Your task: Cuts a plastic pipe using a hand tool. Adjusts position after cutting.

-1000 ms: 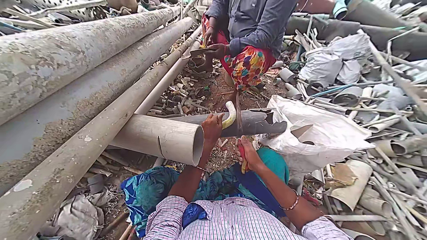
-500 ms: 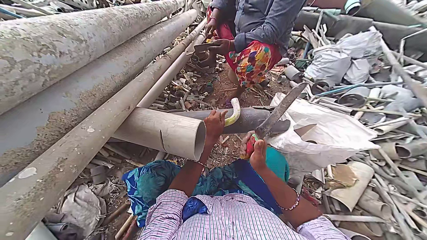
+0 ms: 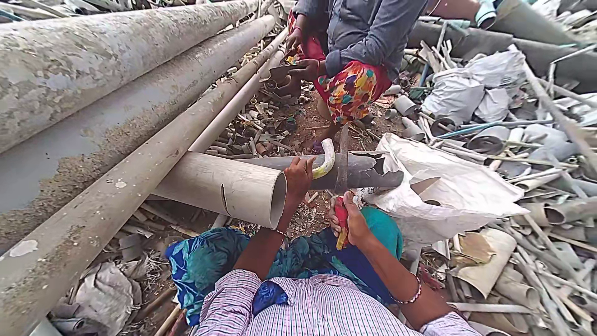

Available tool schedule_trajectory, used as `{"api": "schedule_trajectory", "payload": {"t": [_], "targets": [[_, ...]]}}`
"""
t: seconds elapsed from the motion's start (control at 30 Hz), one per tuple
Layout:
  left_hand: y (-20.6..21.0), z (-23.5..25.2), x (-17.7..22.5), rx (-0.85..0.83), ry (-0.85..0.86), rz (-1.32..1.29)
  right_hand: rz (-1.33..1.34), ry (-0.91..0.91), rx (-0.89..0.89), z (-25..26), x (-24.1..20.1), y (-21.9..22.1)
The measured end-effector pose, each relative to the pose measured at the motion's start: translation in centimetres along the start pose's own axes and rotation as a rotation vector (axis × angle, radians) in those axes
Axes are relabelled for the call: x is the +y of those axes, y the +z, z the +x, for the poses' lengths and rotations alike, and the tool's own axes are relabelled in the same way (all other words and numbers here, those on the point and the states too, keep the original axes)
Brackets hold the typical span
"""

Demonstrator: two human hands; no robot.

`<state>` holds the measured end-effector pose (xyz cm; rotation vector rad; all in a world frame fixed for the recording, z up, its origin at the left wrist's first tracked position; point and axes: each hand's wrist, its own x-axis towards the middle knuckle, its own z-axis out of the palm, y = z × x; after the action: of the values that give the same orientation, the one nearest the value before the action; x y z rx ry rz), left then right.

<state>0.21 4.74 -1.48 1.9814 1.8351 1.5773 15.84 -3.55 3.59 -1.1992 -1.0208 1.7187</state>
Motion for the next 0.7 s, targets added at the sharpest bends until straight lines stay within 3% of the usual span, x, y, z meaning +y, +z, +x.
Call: {"api": "schedule_trajectory", "payload": {"t": [0.07,0.13,0.17,0.23,0.27,0.3,0.43,0.47,0.5,0.57,0.6,0.63,0.7], "targets": [[0.0,-0.5,-0.1,-0.010,0.008,-0.013,0.006,-0.437,-0.042,-0.3,0.3,-0.6],[-0.1,-0.5,-0.1,0.002,0.029,-0.022,0.021,-0.609,-0.002,0.9,1.5,-0.9],[-0.2,-0.5,-0.1,0.004,0.033,-0.024,0.053,-0.492,0.021,1.2,2.4,-0.7],[0.1,-0.5,-0.1,0.022,0.030,0.001,0.072,0.095,0.052,0.8,1.5,0.0],[0.1,-0.6,-0.2,0.032,0.032,0.010,0.079,0.234,0.045,0.4,0.9,0.5],[0.3,-0.1,-0.2,0.056,0.033,0.001,0.091,0.194,0.026,0.0,-0.2,0.7],[0.4,-1.0,-0.6,0.056,0.064,-0.013,-0.001,-0.613,-0.017,0.2,0.2,-0.5],[0.4,-0.9,-0.7,0.062,0.073,-0.012,-0.034,-0.647,0.012,0.9,1.0,-0.8],[0.4,-0.8,-0.7,0.064,0.073,-0.009,-0.053,-0.507,0.039,1.1,1.8,-0.9],[0.4,-0.8,-0.4,0.057,0.047,-0.003,-0.059,0.046,0.069,1.0,1.3,-0.5],[0.3,-0.7,-0.4,0.063,0.041,0.007,-0.058,0.132,0.070,0.7,0.8,-0.1],[0.5,0.1,-0.2,0.091,0.037,0.002,-0.073,0.039,0.057,0.5,-0.2,-0.1],[0.6,-0.4,-0.3,0.094,0.039,-0.003,-0.174,-0.412,0.024,-0.3,-0.2,-0.6]]}}
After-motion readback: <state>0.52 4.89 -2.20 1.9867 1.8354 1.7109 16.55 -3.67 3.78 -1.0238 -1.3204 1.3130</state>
